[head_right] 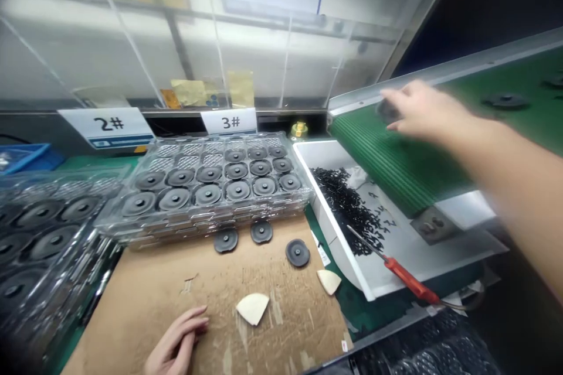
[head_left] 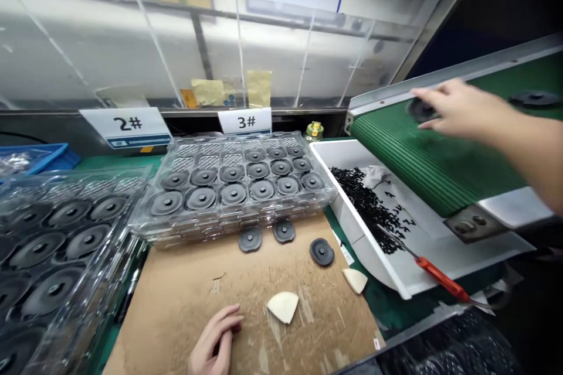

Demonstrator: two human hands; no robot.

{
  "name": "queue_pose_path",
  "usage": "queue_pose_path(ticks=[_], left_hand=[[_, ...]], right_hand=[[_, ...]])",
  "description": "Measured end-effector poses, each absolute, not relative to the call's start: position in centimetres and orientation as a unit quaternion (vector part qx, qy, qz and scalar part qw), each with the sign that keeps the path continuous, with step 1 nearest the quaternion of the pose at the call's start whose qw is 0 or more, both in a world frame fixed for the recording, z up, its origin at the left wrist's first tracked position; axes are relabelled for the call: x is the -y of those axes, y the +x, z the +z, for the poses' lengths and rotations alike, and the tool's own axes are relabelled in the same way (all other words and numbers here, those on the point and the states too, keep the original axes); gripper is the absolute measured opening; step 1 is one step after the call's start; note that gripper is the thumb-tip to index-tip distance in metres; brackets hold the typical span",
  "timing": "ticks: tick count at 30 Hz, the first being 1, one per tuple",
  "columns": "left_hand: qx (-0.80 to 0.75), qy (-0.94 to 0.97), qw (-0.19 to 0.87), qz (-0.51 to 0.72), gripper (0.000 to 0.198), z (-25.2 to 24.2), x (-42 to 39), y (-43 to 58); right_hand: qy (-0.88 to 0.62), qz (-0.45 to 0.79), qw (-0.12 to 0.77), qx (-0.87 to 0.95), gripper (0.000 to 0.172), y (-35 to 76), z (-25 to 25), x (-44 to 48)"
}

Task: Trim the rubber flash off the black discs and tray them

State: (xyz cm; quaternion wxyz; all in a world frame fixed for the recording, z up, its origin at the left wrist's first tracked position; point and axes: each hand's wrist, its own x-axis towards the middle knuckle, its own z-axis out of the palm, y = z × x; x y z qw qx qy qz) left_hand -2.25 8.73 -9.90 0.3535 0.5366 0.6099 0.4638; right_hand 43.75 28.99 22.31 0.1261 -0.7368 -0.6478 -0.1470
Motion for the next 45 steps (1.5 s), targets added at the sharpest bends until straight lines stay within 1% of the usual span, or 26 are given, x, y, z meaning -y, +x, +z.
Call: queue_pose_path(ticks=[2,3,4,5,7,8,10,13,15,17,19,21,24,26,30,33,36,38,40,41,43,45], left_hand=[[-0.599,0.544,0.384,0.445,0.019,-9.7,-8.9,-2.5],[-0.598,0.536,0.4,0.442,0.018,-9.6,-9.0,-2.6],[-0.598,0.518,0.419,0.444,0.017,-9.4,-9.1,-2.7],[-0.601,0.493,0.437,0.452,0.016,-9.3,-9.2,-2.8],[-0.608,0.439,0.463,0.472,0.018,-9.2,-9.3,-3.0],[-0.613,0.416,0.47,0.48,0.02,-9.1,-9.4,-3.1],[-0.624,0.381,0.48,0.485,0.022,-8.7,-9.4,-3.1],[-0.604,0.338,0.526,0.495,0.023,-7.2,-8.8,-2.8],[-0.555,0.383,0.547,0.497,0.027,-5.9,-8.1,-2.4],[-0.494,0.481,0.532,0.491,0.036,-4.9,-7.6,-2.2],[-0.444,0.568,0.502,0.479,0.042,-4.6,-7.4,-2.3],[-0.419,0.622,0.475,0.46,0.044,-4.8,-7.6,-2.9],[-0.392,0.692,0.431,0.425,0.06,-5.6,-8.1,-4.2],[-0.368,0.728,0.406,0.411,0.069,-6.1,-8.2,-4.7],[-0.391,0.737,0.363,0.415,0.066,-6.5,-7.7,-4.9],[-0.406,0.738,0.348,0.412,0.064,-6.4,-7.4,-4.9],[-0.4,0.74,0.367,0.397,0.064,-6.1,-7.2,-5.0],[-0.406,0.716,0.403,0.4,0.063,-5.8,-6.9,-4.8],[-0.462,0.626,0.464,0.423,0.059,-5.5,-6.4,-4.5],[-0.497,0.556,0.501,0.439,0.056,-5.3,-6.2,-4.3],[-0.525,0.399,0.588,0.469,0.051,-4.9,-5.9,-4.1],[-0.499,0.241,0.668,0.496,0.05,-4.6,-6.0,-4.1]], right_hand=[[-0.73,-0.156,0.122,0.654,0.065,40.7,22.5,-26.8],[-0.721,-0.134,0.104,0.672,0.073,38.6,22.0,-25.2],[-0.689,-0.095,0.087,0.713,0.077,36.2,21.1,-23.3],[-0.646,-0.035,0.076,0.759,0.078,33.7,19.6,-21.3],[-0.545,0.143,0.066,0.823,0.067,28.7,15.4,-16.9],[-0.507,0.241,0.07,0.824,0.064,26.3,12.9,-14.9],[-0.498,0.436,0.087,0.745,0.067,22.3,7.6,-11.7],[-0.51,0.659,0.187,0.521,0.077,18.1,0.9,-9.1],[-0.457,0.754,0.253,0.398,0.081,16.2,-1.9,-8.4],[-0.409,0.791,0.297,0.345,0.081,14.8,-3.2,-8.2],[-0.384,0.8,0.311,0.341,0.076,13.8,-3.2,-8.2],[-0.375,0.805,0.302,0.348,0.071,13.3,-2.7,-8.5],[-0.388,0.801,0.279,0.361,0.063,12.8,-1.8,-8.8],[-0.401,0.791,0.279,0.369,0.06,12.5,-1.8,-8.8],[-0.426,0.766,0.281,0.391,0.059,11.8,-2.8,-8.4],[-0.436,0.764,0.258,0.399,0.059,11.5,-3.0,-8.2],[-0.424,0.751,0.25,0.44,0.059,11.5,-2.4,-8.3],[-0.413,0.727,0.242,0.492,0.058,11.7,-2.0,-8.3],[-0.445,0.669,0.236,0.547,0.056,12.3,-2.0,-8.0],[-0.488,0.612,0.24,0.574,0.055,12.8,-2.2,-7.9],[-0.599,0.443,0.243,0.622,0.051,13.9,-2.9,-7.6],[-0.661,0.269,0.208,0.669,0.047,15.3,-3.9,-7.4]])
